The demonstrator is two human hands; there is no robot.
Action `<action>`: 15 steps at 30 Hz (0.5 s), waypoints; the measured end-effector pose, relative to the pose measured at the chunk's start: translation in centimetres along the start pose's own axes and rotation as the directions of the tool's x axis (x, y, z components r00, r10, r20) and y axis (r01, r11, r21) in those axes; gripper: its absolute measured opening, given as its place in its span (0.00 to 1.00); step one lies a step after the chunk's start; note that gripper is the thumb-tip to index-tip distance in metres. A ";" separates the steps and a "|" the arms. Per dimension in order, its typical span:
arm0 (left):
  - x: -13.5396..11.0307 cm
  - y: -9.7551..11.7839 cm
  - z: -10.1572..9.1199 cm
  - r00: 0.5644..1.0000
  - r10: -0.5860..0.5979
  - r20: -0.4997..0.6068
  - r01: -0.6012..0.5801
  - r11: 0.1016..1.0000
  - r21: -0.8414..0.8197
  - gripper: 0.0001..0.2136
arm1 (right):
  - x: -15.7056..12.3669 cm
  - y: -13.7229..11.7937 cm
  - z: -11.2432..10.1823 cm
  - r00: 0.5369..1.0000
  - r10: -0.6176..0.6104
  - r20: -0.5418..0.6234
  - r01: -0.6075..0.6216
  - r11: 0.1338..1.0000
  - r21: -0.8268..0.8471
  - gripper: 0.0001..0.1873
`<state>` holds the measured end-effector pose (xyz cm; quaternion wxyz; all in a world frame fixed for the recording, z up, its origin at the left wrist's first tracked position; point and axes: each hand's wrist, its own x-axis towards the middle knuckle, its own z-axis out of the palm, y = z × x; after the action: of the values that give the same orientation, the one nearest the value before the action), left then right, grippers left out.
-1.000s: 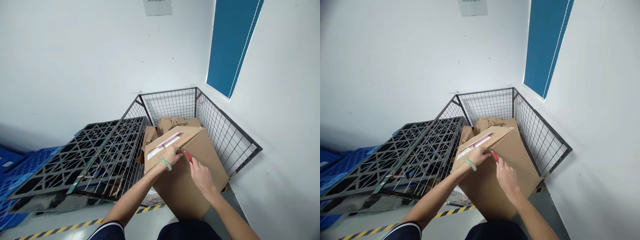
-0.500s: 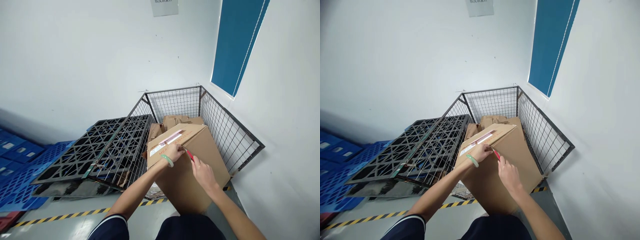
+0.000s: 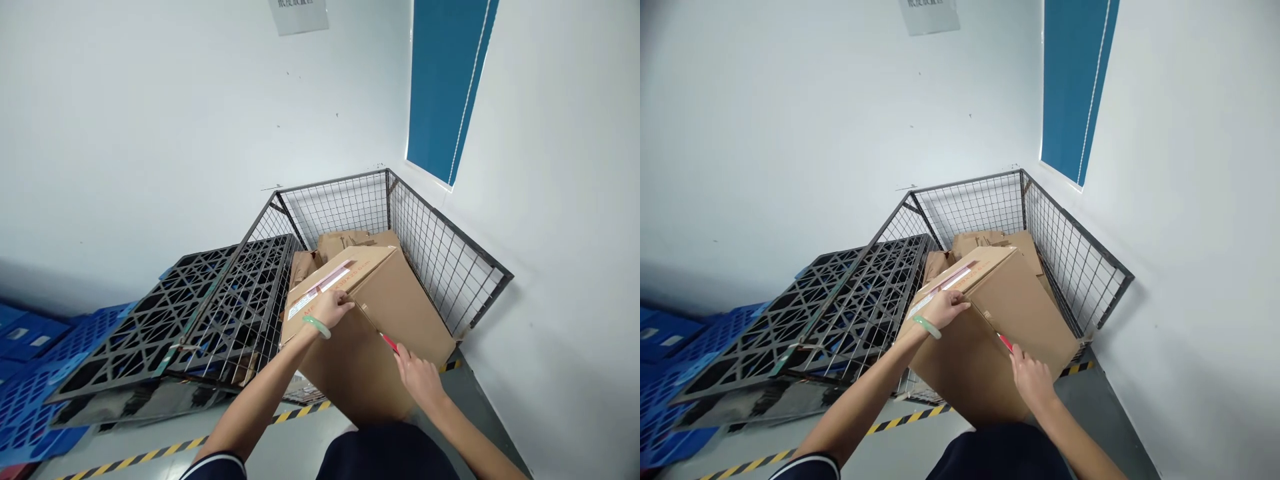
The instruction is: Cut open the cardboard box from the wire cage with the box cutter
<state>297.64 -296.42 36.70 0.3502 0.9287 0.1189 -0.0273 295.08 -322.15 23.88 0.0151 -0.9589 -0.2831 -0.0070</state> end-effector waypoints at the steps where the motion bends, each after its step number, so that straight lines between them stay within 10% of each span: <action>1: 0.0 -0.1 -0.1 1.000 0.004 -0.002 -0.004 1.000 -0.004 0.10 | -0.4 0.2 0.4 1.000 0.003 -0.005 -0.003 1.000 -0.004 0.18; 15: 0.0 -3.5 -2.7 0.998 -0.060 0.011 0.060 0.996 -0.066 0.23 | -6.5 4.1 8.1 0.997 0.037 -0.067 -0.037 0.999 0.003 0.17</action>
<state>296.70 -292.08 36.47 0.3804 0.9124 0.1459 -0.0382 291.87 -328.83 15.57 0.0256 -0.9633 -0.2645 -0.0387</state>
